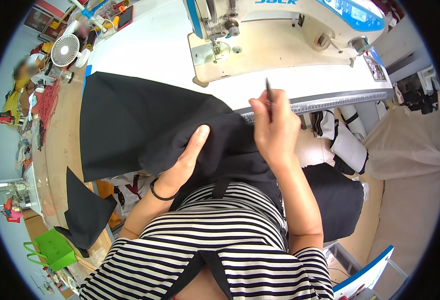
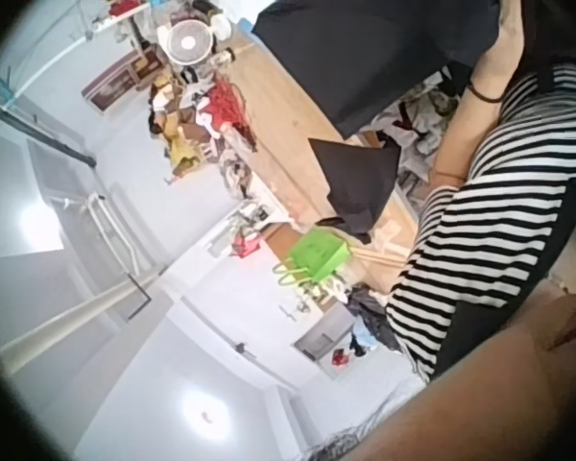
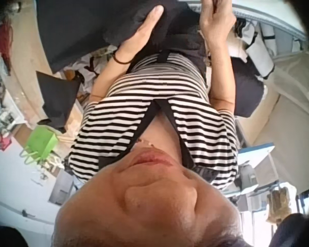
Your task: The person uses small scissors to trim the edges of a black fabric piece on a sewing table. They repeatedly fold and reposition the fabric to access different edges, cutting small sections at a time. The fabric is handled one piece at a time, and the trimmed edges are left on the table.
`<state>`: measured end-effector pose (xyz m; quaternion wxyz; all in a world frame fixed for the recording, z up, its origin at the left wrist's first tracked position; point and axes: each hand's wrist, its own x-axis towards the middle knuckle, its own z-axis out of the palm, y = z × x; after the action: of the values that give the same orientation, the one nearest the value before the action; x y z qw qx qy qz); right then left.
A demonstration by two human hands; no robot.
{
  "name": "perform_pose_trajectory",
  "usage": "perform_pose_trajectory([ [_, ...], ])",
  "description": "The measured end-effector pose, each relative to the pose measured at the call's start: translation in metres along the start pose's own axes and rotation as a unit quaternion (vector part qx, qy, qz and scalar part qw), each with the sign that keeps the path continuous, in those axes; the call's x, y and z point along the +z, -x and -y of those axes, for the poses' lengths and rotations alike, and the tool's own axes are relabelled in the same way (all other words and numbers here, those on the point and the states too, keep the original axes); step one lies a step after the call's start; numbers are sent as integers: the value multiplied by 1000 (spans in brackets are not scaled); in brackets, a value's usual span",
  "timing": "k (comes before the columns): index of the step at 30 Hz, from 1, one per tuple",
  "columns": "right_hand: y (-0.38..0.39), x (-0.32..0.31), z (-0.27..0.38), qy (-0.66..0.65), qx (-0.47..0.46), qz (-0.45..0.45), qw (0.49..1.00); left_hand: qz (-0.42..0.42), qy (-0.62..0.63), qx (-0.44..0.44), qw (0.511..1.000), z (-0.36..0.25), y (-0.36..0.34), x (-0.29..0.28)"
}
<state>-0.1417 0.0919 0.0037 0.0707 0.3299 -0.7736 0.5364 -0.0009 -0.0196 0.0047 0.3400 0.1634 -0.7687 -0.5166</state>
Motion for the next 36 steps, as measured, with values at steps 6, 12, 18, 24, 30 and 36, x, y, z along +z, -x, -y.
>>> perform_pose_trajectory([
  [6, -17, -15, 7, -31, 85, 157, 983, -24, 218, -135, 966, 17, 2, 4],
  [12, -2, -5, -9, 57, 57, 172, 982, -45, 447, -344, 824, 16, -5, -18],
  [18, -4, -3, -22, 42, 13, 131, 990, -96, 422, -359, 827, 13, -2, -9],
  [24, 1, -4, -23, 15, 82, 123, 989, -91, 387, -404, 824, 11, 1, -4],
  [30, 39, 4, 40, -209, 189, 281, 918, -89, 394, -387, 829, 4, -1, 5],
  [36, 39, 13, 38, -201, 184, 263, 925, -92, 390, -365, 841, 4, 3, 3],
])
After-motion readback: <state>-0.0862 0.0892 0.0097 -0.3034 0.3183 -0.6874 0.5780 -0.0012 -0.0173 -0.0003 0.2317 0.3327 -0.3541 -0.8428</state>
